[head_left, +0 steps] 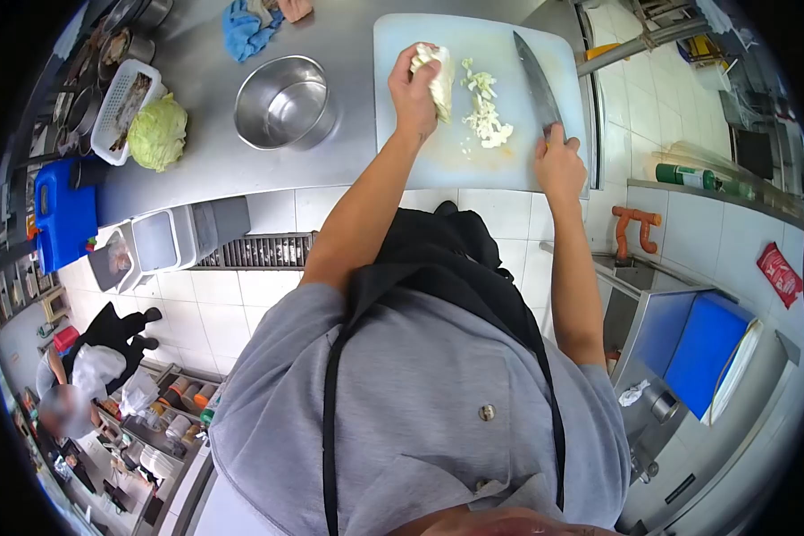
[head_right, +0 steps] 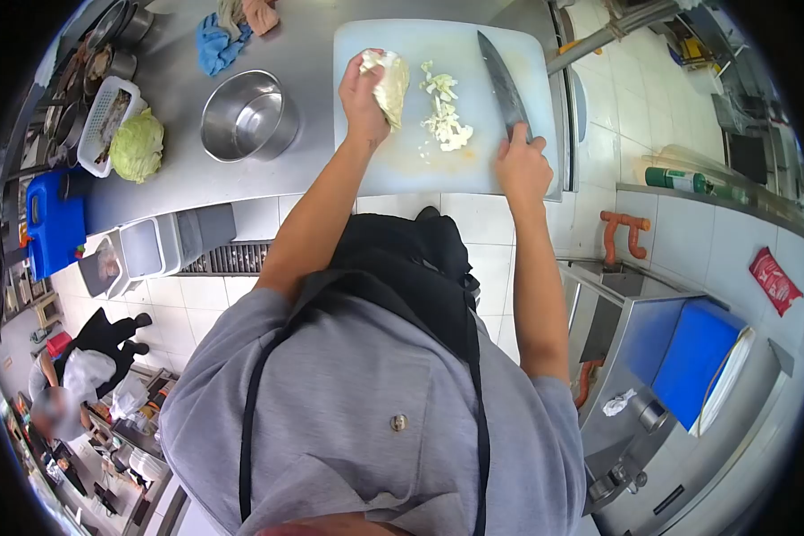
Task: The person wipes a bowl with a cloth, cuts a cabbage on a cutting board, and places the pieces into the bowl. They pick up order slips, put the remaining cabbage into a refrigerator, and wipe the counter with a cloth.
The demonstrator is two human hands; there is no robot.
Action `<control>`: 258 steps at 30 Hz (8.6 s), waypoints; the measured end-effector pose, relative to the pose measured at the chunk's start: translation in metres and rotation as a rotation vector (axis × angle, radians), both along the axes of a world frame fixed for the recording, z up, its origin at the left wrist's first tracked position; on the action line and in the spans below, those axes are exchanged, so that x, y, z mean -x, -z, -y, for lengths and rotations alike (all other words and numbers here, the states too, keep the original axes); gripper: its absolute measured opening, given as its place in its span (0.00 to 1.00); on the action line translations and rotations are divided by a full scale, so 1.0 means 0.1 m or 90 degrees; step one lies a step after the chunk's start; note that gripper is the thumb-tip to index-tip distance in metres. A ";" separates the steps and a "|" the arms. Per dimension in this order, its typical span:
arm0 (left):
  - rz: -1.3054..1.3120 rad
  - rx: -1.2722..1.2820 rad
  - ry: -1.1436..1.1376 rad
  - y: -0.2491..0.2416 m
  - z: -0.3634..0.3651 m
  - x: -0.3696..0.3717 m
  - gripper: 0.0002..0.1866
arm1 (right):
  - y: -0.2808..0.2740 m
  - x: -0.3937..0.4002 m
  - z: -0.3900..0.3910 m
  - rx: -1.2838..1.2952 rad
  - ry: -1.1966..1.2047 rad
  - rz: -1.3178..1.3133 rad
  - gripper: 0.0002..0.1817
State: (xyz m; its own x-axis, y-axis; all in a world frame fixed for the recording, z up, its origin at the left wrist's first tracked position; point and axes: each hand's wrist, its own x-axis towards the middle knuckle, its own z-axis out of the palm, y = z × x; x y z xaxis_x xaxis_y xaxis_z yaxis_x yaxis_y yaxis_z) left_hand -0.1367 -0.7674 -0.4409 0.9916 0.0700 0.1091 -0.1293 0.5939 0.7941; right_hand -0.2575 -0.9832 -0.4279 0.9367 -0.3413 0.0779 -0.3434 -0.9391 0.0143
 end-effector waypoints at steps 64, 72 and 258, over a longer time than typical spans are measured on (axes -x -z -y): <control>0.332 -0.706 0.361 0.16 0.14 0.10 0.19 | -0.27 0.53 0.12 -0.398 -0.067 0.027 0.16; 0.349 -0.819 0.152 0.24 0.23 0.41 0.30 | -0.06 0.96 -0.28 -1.146 0.264 0.043 0.13; 0.188 -1.280 -0.126 -0.88 -1.27 -1.45 0.44 | -0.43 1.28 -0.36 -0.626 0.020 0.020 0.08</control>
State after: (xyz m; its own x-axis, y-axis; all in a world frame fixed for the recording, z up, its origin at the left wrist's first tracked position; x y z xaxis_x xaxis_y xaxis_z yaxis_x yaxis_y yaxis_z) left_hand 0.0082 -0.6400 -0.3530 0.9284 -0.2469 0.2778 -0.2898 -0.9488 0.1253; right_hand -0.3851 -0.9470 -0.3845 0.9285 -0.2922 -0.2291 -0.3551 -0.5182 -0.7781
